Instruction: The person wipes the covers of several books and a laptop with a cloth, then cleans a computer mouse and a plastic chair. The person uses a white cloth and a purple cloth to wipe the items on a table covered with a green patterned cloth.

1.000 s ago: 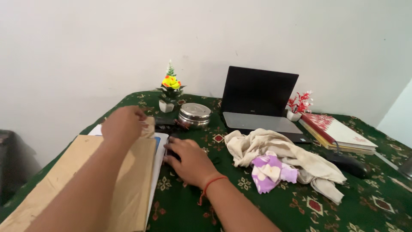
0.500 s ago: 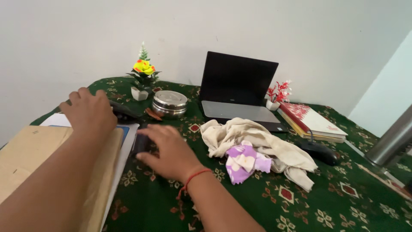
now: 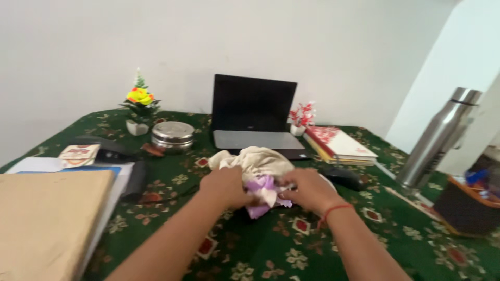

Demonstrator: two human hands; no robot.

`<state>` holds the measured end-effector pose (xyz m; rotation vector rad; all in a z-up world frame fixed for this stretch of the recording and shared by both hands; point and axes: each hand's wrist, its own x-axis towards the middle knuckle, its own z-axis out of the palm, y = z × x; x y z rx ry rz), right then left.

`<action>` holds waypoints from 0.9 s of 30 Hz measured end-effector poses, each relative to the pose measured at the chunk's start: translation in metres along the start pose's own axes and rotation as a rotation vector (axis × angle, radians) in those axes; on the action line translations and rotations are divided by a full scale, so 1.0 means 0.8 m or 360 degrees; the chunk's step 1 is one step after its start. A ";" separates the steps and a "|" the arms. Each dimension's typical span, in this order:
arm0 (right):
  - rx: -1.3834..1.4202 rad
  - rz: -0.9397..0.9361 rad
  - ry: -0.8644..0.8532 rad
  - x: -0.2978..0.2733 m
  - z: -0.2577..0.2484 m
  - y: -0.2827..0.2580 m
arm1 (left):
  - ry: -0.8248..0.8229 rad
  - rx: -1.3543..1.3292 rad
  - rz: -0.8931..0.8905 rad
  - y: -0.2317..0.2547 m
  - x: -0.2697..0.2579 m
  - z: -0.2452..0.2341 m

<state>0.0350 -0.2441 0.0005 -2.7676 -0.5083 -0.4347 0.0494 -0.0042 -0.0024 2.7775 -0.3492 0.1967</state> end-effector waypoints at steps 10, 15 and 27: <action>-0.0133 0.0009 0.1141 -0.017 -0.023 0.042 | 0.0904 -0.0958 0.0480 0.030 0.037 -0.036; 0.1004 -0.0339 0.0650 0.006 -0.063 -0.045 | 0.1005 -0.1023 0.0412 0.038 0.034 -0.061; -0.0274 -0.0582 0.1384 0.035 0.007 -0.008 | 0.0250 -0.1895 0.0385 0.002 0.058 -0.016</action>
